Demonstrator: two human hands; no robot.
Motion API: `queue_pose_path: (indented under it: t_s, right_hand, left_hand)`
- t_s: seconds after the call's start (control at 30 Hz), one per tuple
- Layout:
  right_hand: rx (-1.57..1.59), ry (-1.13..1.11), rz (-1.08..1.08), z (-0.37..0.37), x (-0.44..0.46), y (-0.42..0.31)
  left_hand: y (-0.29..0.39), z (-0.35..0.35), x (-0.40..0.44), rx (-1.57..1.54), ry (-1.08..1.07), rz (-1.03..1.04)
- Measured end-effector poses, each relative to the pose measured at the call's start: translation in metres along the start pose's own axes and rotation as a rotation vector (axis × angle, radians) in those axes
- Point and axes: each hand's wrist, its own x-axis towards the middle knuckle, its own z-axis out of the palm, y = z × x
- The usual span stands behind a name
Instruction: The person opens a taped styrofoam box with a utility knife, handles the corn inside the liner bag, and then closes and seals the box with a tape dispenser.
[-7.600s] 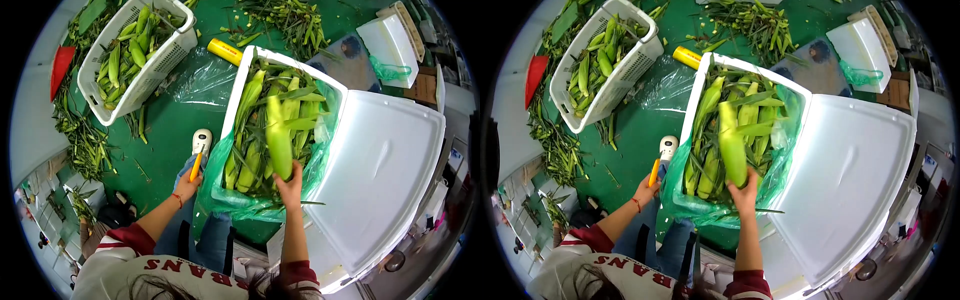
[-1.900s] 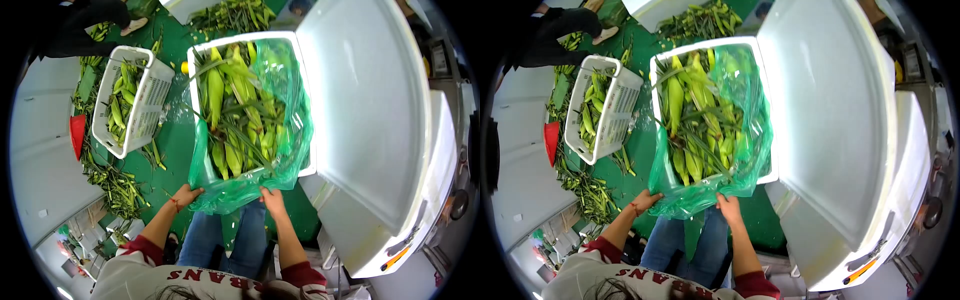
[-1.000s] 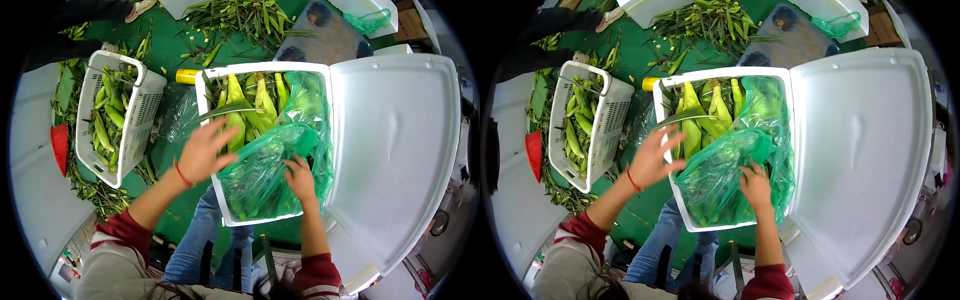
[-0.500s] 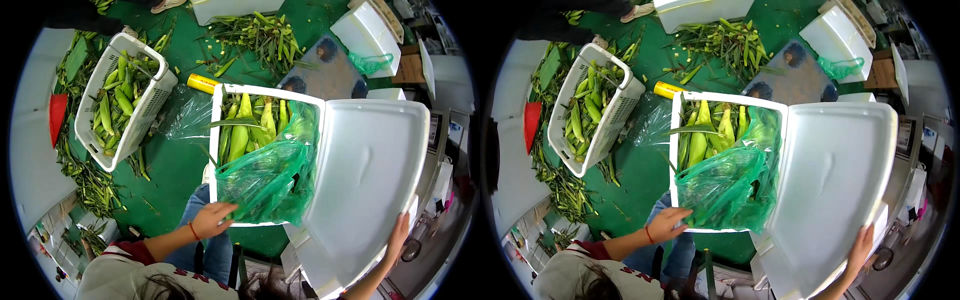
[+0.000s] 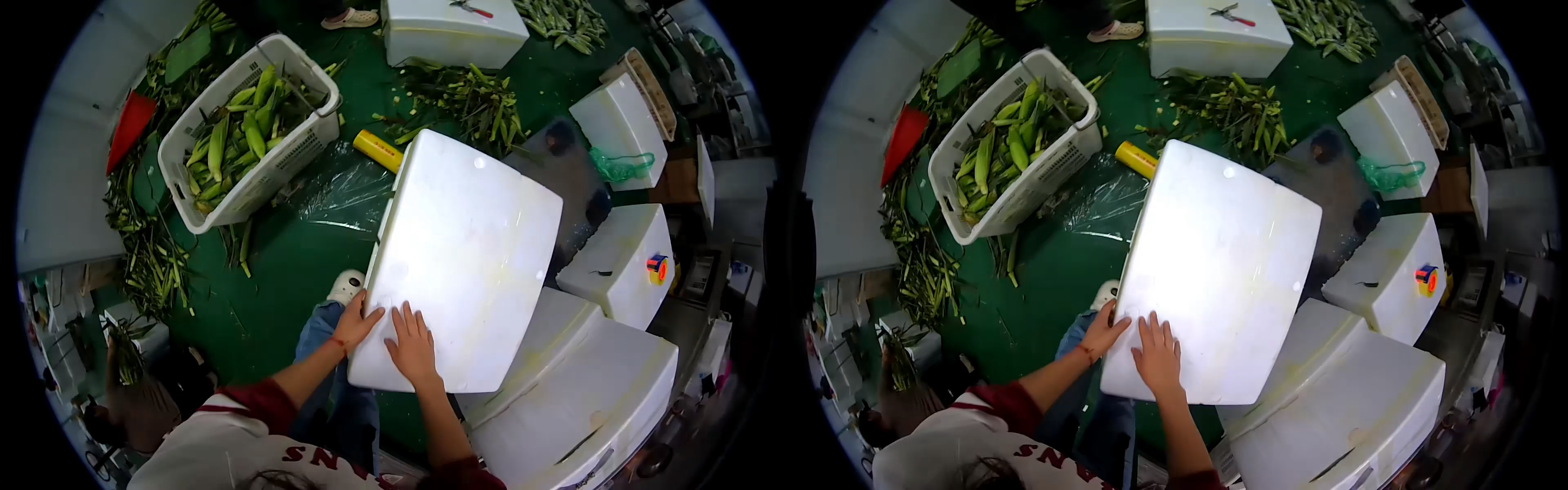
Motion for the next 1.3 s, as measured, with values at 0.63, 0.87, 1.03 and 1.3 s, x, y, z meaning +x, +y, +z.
queue_pose_path:
  t_s: [0.63,0.87,1.03,1.3]
  right_hand:
    - [-0.066,0.474,-0.033,-0.043,0.181,0.009]
    - [-0.297,0.644,-0.07,-0.087,0.336,0.061]
    - [-0.396,0.654,0.137,-0.068,0.381,0.044]
    - [-0.419,0.667,0.103,-0.066,0.39,0.048]
  left_hand:
    - [-0.009,-0.031,0.014,0.168,-0.097,-0.196]
    - [-0.021,-0.034,0.016,0.125,-0.085,-0.159]
    - [-0.025,-0.034,0.017,0.065,0.001,-0.13]
    - [-0.025,-0.041,0.028,0.08,-0.102,-0.132]
